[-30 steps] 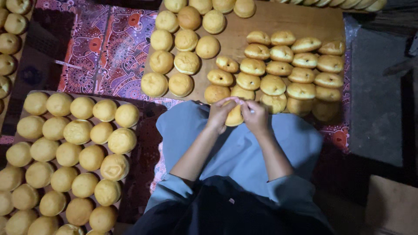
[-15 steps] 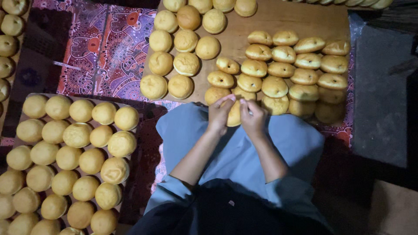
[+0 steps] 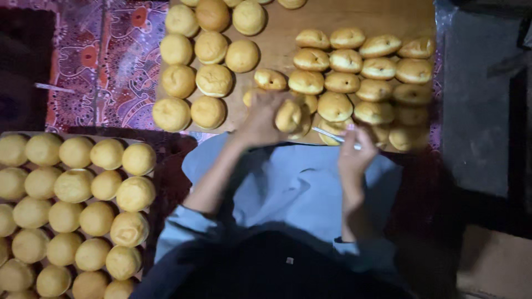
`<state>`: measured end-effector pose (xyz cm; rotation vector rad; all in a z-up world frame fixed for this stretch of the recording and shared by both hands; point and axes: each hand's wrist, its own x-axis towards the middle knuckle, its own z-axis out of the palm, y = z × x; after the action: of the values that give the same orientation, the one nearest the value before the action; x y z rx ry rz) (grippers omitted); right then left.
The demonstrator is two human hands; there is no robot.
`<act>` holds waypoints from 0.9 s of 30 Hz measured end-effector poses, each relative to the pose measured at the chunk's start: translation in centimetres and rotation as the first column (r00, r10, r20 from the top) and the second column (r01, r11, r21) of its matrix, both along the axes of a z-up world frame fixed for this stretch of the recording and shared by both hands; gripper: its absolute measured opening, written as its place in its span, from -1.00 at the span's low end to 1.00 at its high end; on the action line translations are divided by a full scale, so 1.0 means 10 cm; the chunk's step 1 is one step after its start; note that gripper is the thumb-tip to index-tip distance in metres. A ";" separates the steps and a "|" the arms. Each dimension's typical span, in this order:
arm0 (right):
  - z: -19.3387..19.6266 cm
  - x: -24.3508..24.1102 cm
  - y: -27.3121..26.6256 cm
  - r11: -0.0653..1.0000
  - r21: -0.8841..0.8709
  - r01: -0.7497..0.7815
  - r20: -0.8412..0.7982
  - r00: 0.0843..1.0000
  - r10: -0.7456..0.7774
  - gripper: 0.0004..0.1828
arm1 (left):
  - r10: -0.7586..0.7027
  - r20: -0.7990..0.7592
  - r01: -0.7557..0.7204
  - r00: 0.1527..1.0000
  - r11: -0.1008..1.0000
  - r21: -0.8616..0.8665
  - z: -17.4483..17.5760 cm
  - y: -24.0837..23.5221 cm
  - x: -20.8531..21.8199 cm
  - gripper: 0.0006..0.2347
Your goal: The person sits on the floor and repeatedly picks up round buns, pokes a hole in the center with a metal tool, and places them on a wooden board. The person handles the buns one at a time and continues the process throughout the clip.
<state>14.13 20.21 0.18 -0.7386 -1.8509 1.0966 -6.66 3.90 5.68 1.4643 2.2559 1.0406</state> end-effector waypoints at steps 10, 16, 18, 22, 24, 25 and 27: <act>0.30 0.10 0.18 0.919 -0.354 0.175 0.044 0.984 -0.170 -0.66 | -0.129 0.115 0.137 0.985 0.989 -0.060 -0.46 0.95 -1.69 -0.37; 0.70 0.20 0.23 0.919 -0.265 0.290 0.432 0.889 -0.156 -0.64 | -0.366 0.312 0.467 0.877 0.802 -0.373 -1.02 1.29 -2.08 -0.29; 0.63 0.25 0.22 0.926 -0.245 0.288 0.488 0.862 -0.139 -0.67 | -0.356 0.292 0.453 0.887 0.790 -0.414 -1.11 1.50 -2.21 -0.32; 0.07 0.15 0.28 0.882 -0.427 0.198 0.141 0.978 -0.151 -0.59 | -0.009 -0.152 -0.071 0.988 0.855 -0.513 -1.26 2.01 -2.49 -0.59; -0.20 0.15 0.27 0.887 -0.415 0.203 0.115 0.979 -0.170 -0.62 | 0.167 -0.376 -0.341 0.911 0.817 -0.464 -1.34 2.26 -2.65 -0.65; -0.29 0.17 0.27 0.889 -0.409 0.206 0.102 0.978 -0.180 -0.64 | 0.212 -0.417 -0.383 0.884 0.839 -0.386 -1.40 2.35 -2.72 -0.64; -0.33 0.24 0.27 0.926 -0.336 0.174 0.171 0.978 -0.122 -0.66 | 0.306 -0.481 -0.447 0.822 0.869 -0.212 -1.53 2.52 -2.80 -0.56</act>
<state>16.50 22.92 -3.07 -1.1749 -1.7040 1.3174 -34.64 29.12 -9.59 1.2190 2.9590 0.4096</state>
